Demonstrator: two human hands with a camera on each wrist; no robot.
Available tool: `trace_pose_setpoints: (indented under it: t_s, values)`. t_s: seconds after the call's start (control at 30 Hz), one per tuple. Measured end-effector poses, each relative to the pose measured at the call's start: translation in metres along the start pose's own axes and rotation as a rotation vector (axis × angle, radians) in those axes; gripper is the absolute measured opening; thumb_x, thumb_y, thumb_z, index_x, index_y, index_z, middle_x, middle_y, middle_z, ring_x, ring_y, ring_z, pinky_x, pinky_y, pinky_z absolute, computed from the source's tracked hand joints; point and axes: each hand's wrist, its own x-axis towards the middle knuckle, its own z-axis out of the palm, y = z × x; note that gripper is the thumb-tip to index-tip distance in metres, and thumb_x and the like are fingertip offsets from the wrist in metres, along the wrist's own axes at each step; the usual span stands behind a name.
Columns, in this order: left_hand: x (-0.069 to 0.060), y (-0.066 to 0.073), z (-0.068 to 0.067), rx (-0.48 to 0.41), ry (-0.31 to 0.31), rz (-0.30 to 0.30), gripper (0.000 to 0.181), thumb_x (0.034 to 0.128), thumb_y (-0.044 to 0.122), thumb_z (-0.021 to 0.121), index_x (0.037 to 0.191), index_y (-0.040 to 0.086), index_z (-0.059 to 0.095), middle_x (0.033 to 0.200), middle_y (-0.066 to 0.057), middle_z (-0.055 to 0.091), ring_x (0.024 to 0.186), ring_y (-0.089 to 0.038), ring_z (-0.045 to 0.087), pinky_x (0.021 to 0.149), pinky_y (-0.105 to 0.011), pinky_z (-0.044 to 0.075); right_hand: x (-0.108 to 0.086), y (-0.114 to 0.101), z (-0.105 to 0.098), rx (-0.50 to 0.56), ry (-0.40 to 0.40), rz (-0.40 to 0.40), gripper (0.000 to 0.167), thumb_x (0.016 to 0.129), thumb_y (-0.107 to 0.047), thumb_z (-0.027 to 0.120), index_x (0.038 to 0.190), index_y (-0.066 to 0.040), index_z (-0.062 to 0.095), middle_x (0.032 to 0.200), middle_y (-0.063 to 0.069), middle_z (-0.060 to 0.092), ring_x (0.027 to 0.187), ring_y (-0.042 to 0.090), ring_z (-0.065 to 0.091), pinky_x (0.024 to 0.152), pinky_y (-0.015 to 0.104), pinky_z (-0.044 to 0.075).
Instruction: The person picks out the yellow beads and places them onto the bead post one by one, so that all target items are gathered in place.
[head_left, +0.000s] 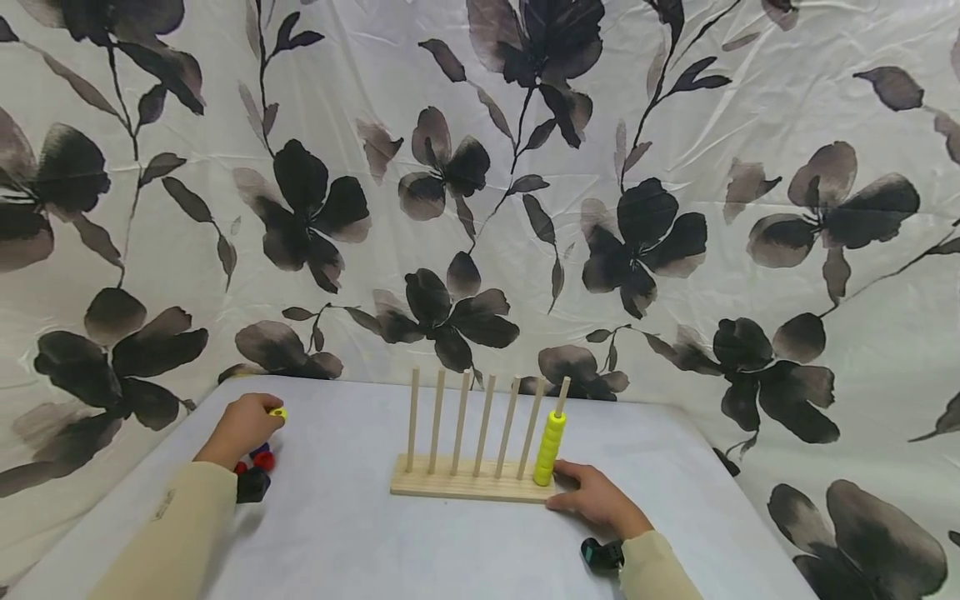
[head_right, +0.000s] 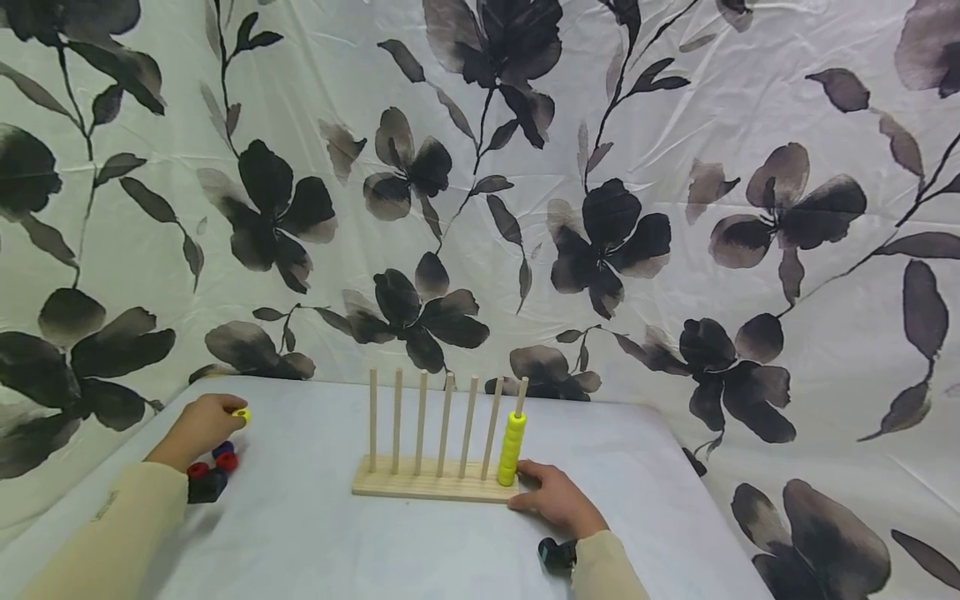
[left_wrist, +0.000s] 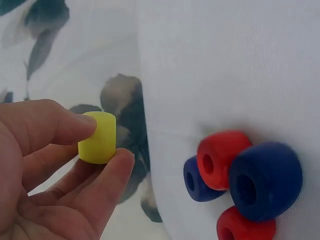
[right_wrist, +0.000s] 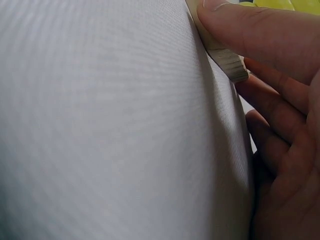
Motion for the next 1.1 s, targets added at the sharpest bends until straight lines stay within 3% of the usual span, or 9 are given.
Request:
trace_pose_setpoints:
  t_s: [0.27, 0.5, 0.73, 1.1]
  values:
    - [-0.006, 0.011, 0.007, -0.009, 0.008, 0.052, 0.044, 0.0914, 0.011, 0.059, 0.128, -0.012, 0.053, 0.127, -0.035, 0.053, 0.111, -0.046, 0.054, 0.097, -0.058, 0.046, 0.0, 0.003, 0.001, -0.002, -0.006, -0.004, 0.077, 0.073, -0.038, 0.082, 0.139, -0.01, 0.053, 0.146, 0.015, 0.048, 0.139, 0.042, 0.037, 0.11, 0.063, 0.028]
    - [-0.01, 0.027, 0.008, -0.05, 0.008, 0.06, 0.044, 0.0929, 0.011, 0.059, 0.132, -0.008, 0.051, 0.13, -0.034, 0.052, 0.114, -0.045, 0.054, 0.1, -0.057, 0.045, 0.002, 0.003, -0.001, -0.001, 0.011, 0.012, 0.079, 0.072, -0.041, 0.082, 0.139, -0.014, 0.053, 0.147, 0.012, 0.048, 0.139, 0.04, 0.037, 0.11, 0.063, 0.029]
    - [-0.015, 0.038, 0.01, -0.03, 0.027, 0.125, 0.044, 0.0928, 0.012, 0.059, 0.132, -0.006, 0.052, 0.127, -0.031, 0.055, 0.111, -0.043, 0.056, 0.097, -0.056, 0.048, 0.003, 0.003, 0.0, 0.012, -0.003, -0.015, 0.08, 0.071, -0.041, 0.083, 0.139, -0.012, 0.053, 0.146, 0.013, 0.048, 0.139, 0.041, 0.037, 0.11, 0.063, 0.029]
    - [-0.021, 0.064, 0.01, -0.11, 0.018, 0.166, 0.043, 0.0946, 0.018, 0.059, 0.133, -0.001, 0.055, 0.129, -0.028, 0.056, 0.116, -0.042, 0.056, 0.091, -0.053, 0.052, 0.0, 0.001, -0.002, 0.011, -0.005, -0.012, 0.079, 0.072, -0.04, 0.083, 0.14, -0.012, 0.053, 0.147, 0.013, 0.048, 0.14, 0.04, 0.036, 0.111, 0.062, 0.029]
